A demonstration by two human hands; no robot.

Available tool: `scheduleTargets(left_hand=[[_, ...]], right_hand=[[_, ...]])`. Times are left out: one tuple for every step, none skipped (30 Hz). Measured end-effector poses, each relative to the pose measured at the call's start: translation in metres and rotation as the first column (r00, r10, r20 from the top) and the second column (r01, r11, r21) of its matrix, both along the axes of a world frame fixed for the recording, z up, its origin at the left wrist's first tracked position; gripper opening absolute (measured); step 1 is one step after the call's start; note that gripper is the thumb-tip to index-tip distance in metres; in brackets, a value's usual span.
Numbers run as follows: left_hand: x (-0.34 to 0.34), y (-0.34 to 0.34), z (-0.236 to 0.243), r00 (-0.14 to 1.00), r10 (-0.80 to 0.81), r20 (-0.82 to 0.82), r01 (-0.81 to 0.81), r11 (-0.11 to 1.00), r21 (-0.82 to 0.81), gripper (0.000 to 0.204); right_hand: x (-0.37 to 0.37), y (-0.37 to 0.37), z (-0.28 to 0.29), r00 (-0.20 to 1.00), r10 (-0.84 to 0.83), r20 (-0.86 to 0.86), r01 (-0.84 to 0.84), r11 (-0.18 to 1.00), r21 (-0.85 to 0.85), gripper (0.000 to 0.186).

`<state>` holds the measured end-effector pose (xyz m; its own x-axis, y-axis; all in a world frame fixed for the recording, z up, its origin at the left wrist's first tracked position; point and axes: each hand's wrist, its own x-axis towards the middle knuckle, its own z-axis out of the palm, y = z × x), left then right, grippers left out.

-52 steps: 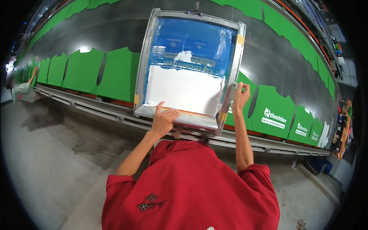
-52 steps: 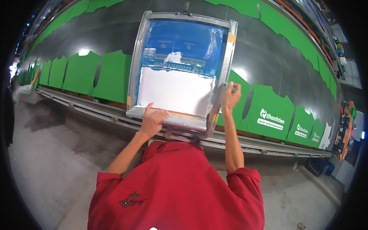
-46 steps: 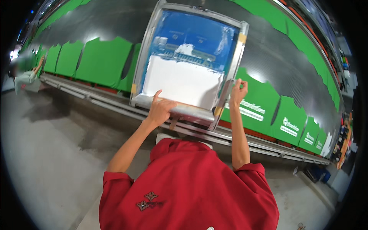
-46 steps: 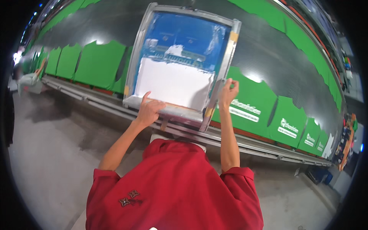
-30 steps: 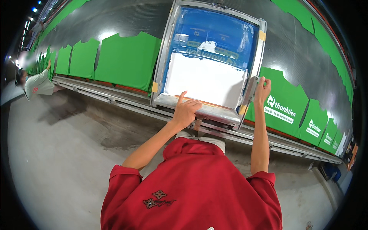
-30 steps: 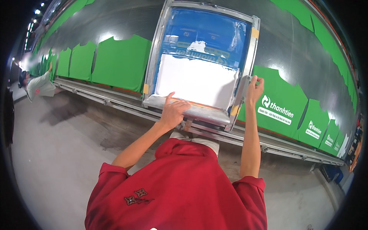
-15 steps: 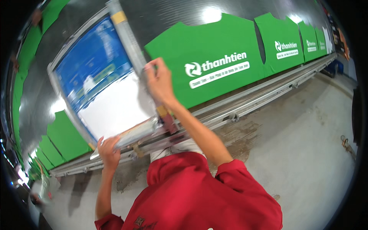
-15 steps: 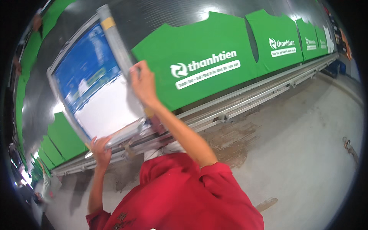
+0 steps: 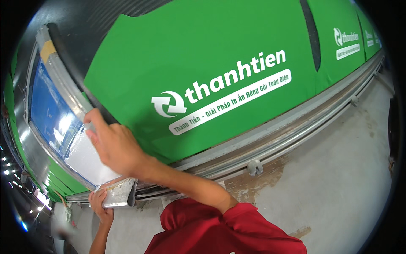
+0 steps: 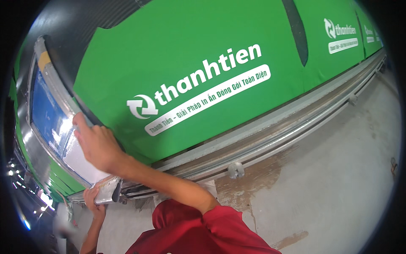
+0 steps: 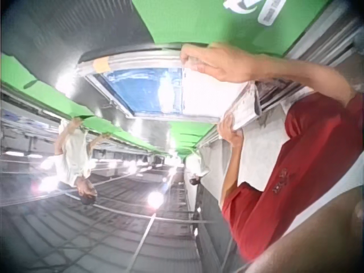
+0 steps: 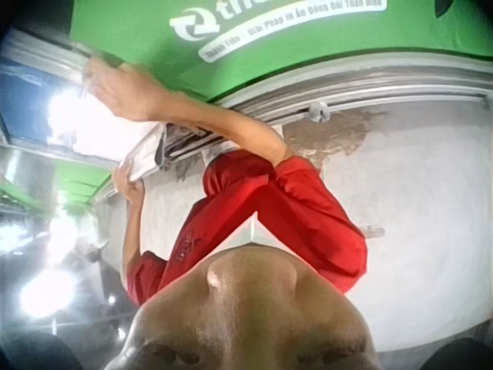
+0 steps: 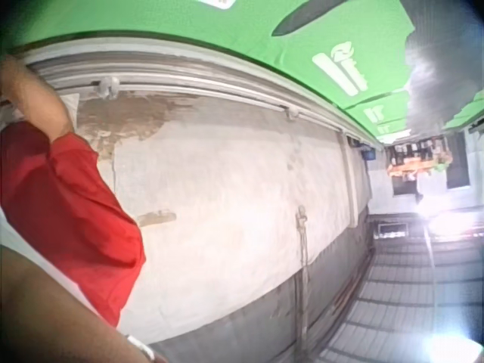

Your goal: The person places a white t-shirt on a conveyor table, smooths it, then uses a squeegee to pull white ink across a screen-printing frame to imprint a logo. The person repeats the process on green t-shirts, lifting the frame to reveal the printed design.

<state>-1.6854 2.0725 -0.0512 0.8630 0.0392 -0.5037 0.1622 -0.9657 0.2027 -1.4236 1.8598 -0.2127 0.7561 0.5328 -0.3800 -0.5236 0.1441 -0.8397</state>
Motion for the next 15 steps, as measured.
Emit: scheduleTargets(left_hand=[[-0.0009,-0.0016,0.0016,1.0,-0.002,-0.028,0.003,1.0,0.011,0.03],[-0.0006,-0.0029,0.0019,0.999,0.0,-0.037,0.001,1.0,0.018,0.029],[0.0014,-0.0039,0.0036,0.999,0.002,-0.053,-0.001,1.0,0.024,0.028],[0.002,-0.0046,0.0042,0.998,0.004,-0.066,-0.002,1.0,0.03,0.027],[0.0008,-0.0045,0.0044,0.997,0.015,-0.082,-0.011,0.999,0.043,0.027],[-0.0004,-0.0032,0.0066,0.995,0.024,-0.095,-0.018,0.998,0.057,0.027],[-0.0017,-0.0021,0.008,0.994,0.033,-0.107,-0.026,0.997,0.071,0.027],[-0.003,-0.0008,0.0084,0.993,0.037,-0.114,-0.029,0.997,0.078,0.028],[-0.0039,0.0009,0.0078,0.992,0.041,-0.12,-0.031,0.996,0.083,0.028],[-0.0046,0.0011,0.0075,0.991,0.044,-0.124,-0.033,0.996,0.088,0.028],[-0.0049,-0.0007,0.0083,0.99,0.043,-0.132,-0.03,0.994,0.103,0.029],[-0.0032,-0.0019,0.0086,0.989,0.038,-0.141,-0.022,0.993,0.113,0.029],[-0.0022,-0.0025,0.0089,0.988,0.032,-0.15,-0.014,0.992,0.123,0.029],[-0.0027,-0.0023,0.0092,0.987,0.044,-0.155,-0.025,0.992,0.121,0.029],[-0.0042,-0.0021,0.0097,0.985,0.058,-0.16,-0.038,0.992,0.12,0.03]], right_hand=[[0.0014,-0.0043,0.0039,0.998,0.061,-0.009,-0.061,0.998,-0.003,0.023],[-0.0003,-0.0058,0.0052,0.999,0.05,0.0,-0.05,0.999,0.0,0.023],[-0.0023,-0.0066,0.0056,0.999,0.039,0.003,-0.039,0.999,0.002,0.023],[-0.0021,-0.0077,0.0049,1.0,0.028,0.008,-0.028,1.0,0.004,0.023],[0.0007,-0.0094,0.0034,0.996,0.075,-0.054,-0.071,0.995,0.069,0.026],[-0.0005,-0.0088,0.0029,0.996,0.072,-0.051,-0.069,0.996,0.062,0.027],[-0.0031,-0.0069,0.0036,0.996,0.07,-0.047,-0.068,0.996,0.053,0.029],[-0.004,-0.0063,0.004,0.997,0.069,-0.04,-0.067,0.997,0.045,0.03],[-0.0003,-0.0089,0.0041,0.992,0.115,-0.061,-0.11,0.991,0.07,0.033],[-0.0008,-0.0085,0.0036,0.992,0.114,-0.061,-0.11,0.992,0.067,0.033],[-0.0021,-0.007,0.0042,0.992,0.114,-0.06,-0.11,0.992,0.065,0.033],[-0.0025,-0.0062,0.0043,0.992,0.11,-0.061,-0.106,0.993,0.059,0.033],[-0.0022,-0.0062,0.0042,0.991,0.118,-0.061,-0.115,0.992,0.057,0.033],[-0.0015,-0.0063,0.0042,0.99,0.127,-0.061,-0.123,0.991,0.056,0.034],[-0.0012,-0.0059,0.0045,0.989,0.136,-0.059,-0.133,0.99,0.055,0.035]])
